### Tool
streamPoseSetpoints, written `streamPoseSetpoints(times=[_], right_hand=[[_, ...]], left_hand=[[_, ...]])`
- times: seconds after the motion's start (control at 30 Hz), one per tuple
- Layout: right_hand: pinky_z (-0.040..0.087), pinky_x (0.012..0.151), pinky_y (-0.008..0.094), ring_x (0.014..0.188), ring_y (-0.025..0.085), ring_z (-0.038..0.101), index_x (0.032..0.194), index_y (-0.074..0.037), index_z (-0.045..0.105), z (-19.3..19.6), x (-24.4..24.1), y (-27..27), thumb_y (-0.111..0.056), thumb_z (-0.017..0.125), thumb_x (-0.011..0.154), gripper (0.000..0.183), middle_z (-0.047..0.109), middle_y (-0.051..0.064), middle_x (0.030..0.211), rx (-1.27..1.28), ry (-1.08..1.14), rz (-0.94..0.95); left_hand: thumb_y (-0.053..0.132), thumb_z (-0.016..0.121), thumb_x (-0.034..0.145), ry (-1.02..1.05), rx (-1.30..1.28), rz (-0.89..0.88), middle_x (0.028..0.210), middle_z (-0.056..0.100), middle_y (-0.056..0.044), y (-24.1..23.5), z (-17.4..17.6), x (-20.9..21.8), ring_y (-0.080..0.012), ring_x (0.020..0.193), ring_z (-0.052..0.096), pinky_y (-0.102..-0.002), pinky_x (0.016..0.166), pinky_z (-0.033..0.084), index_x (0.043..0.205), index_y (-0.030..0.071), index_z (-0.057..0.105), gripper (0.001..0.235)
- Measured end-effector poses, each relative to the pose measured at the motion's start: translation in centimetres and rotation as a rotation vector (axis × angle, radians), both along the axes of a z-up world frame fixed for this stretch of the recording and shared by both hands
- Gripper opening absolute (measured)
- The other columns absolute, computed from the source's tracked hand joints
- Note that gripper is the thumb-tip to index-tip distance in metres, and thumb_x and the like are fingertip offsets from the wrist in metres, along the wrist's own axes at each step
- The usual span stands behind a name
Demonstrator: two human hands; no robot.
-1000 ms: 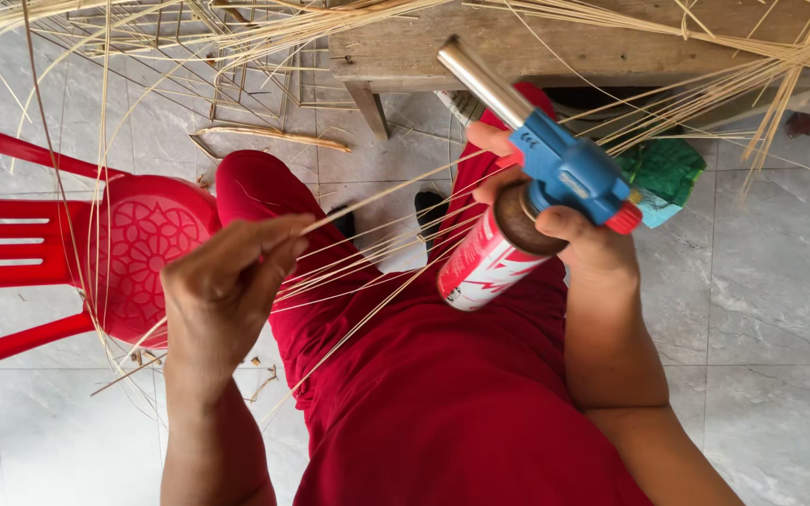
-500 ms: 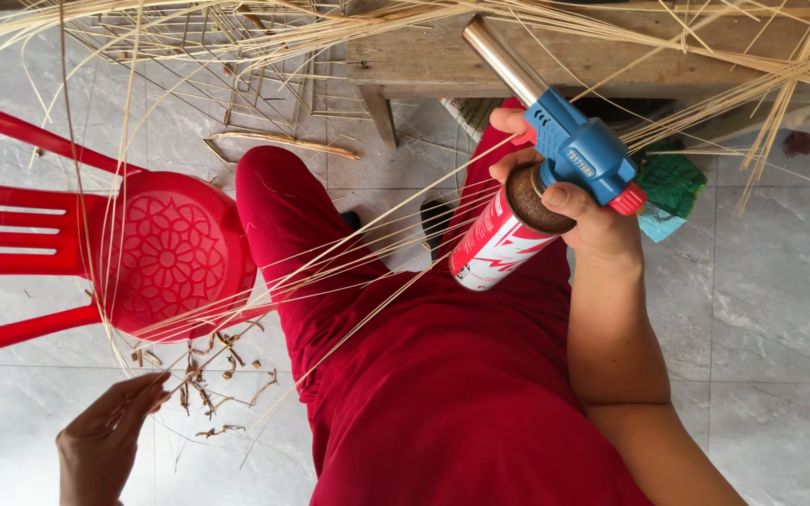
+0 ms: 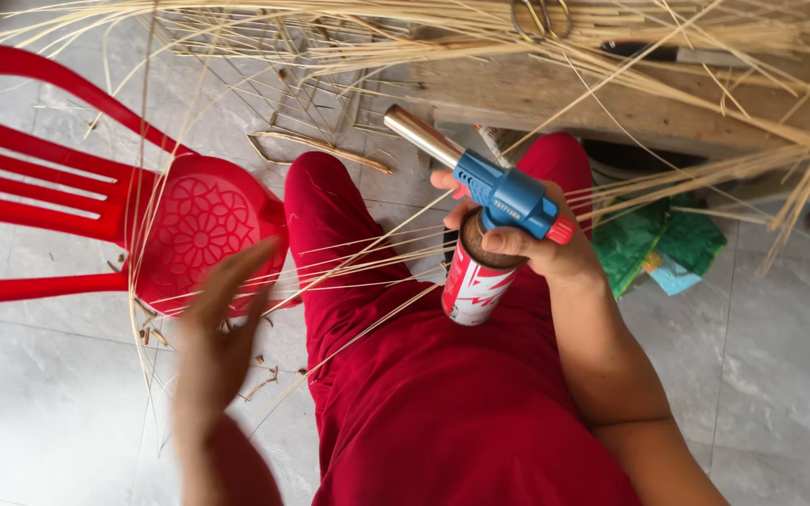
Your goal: The person sits on the floor and uses a handheld blowtorch to heat thin wooden sticks. They hold a bundle of sticks in their left hand and apply the flame to the ends of the sticks with their right hand, rotating the bundle to heat different sections.
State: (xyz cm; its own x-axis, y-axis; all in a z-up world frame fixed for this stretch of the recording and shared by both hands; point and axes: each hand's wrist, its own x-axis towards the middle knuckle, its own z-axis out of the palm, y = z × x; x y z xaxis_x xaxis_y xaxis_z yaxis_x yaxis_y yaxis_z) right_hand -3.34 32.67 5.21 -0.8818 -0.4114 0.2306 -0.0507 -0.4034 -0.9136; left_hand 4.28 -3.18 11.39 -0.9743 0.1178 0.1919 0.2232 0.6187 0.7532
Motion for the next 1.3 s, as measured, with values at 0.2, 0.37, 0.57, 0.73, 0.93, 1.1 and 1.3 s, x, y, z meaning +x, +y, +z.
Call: streamPoseSetpoints(times=[0.2,0.37,0.57,0.73,0.93,1.1,1.3], right_hand=[[0.057,0.106,0.040,0.119,0.027,0.070,0.143,0.003,0.060,0.7,-0.1,-0.8,-0.022,0.082,0.088,0.064,0.063,0.023,0.148,0.048,0.028,0.031],[0.057,0.105,0.041,0.117,0.028,0.071,0.143,0.003,0.059,0.6,0.3,0.8,-0.021,0.083,0.088,0.065,0.058,0.027,0.153,-0.010,0.042,-0.006],[0.057,0.100,0.041,0.115,0.030,0.070,0.146,0.004,0.056,0.2,1.1,5.8,-0.030,0.087,0.084,0.077,0.059,0.027,0.148,-0.036,-0.051,-0.182],[0.057,0.103,0.042,0.114,0.031,0.069,0.144,0.005,0.056,-0.7,1.6,7.3,-0.033,0.087,0.084,0.078,0.061,0.027,0.143,0.038,-0.054,-0.280],[0.059,0.098,0.043,0.110,0.031,0.072,0.141,0.007,0.059,-0.2,2.2,5.8,-0.030,0.086,0.084,0.073,0.065,0.028,0.138,0.079,-0.029,-0.219],[0.059,0.097,0.042,0.106,0.031,0.072,0.140,0.009,0.061,-0.1,1.8,5.1,-0.029,0.086,0.083,0.072,0.067,0.029,0.134,0.122,0.017,-0.191],[0.059,0.101,0.043,0.112,0.031,0.071,0.143,0.006,0.058,-0.2,-0.3,6.0,-0.030,0.086,0.086,0.073,0.065,0.026,0.139,0.029,-0.037,-0.262]], left_hand=[[0.013,0.065,0.102,-0.078,0.302,-0.274,0.108,0.072,-0.012,11.4,-2.2,-5.7,-0.0162,0.086,0.069,-0.029,0.072,0.059,0.134,0.002,0.063,0.034],[0.014,0.067,0.100,-0.246,0.283,-0.046,0.061,0.062,-0.004,12.1,-3.7,-6.8,-0.0056,0.054,0.058,-0.025,0.050,0.048,0.118,0.006,0.076,0.022],[0.010,0.064,0.102,-0.134,0.326,0.015,0.074,0.070,-0.001,7.0,-4.6,-5.4,-0.0046,0.061,0.058,-0.023,0.054,0.050,0.119,0.005,0.075,0.021],[0.011,0.065,0.101,-0.136,0.258,0.096,0.070,0.070,0.000,4.8,-5.3,-4.0,-0.0049,0.058,0.061,-0.023,0.053,0.052,0.117,0.005,0.076,0.020],[0.014,0.066,0.101,-0.180,0.235,0.128,0.064,0.066,-0.001,4.5,-6.1,-3.4,-0.0050,0.057,0.061,-0.023,0.052,0.051,0.117,0.008,0.077,0.021],[0.014,0.066,0.100,-0.188,0.230,0.132,0.064,0.066,-0.001,4.4,-6.2,-3.2,-0.0050,0.056,0.060,-0.023,0.052,0.051,0.117,0.008,0.077,0.022],[0.015,0.066,0.099,-0.211,0.235,0.133,0.064,0.067,-0.001,4.5,-6.2,-3.0,-0.0048,0.056,0.062,-0.023,0.052,0.053,0.117,0.007,0.077,0.022]])
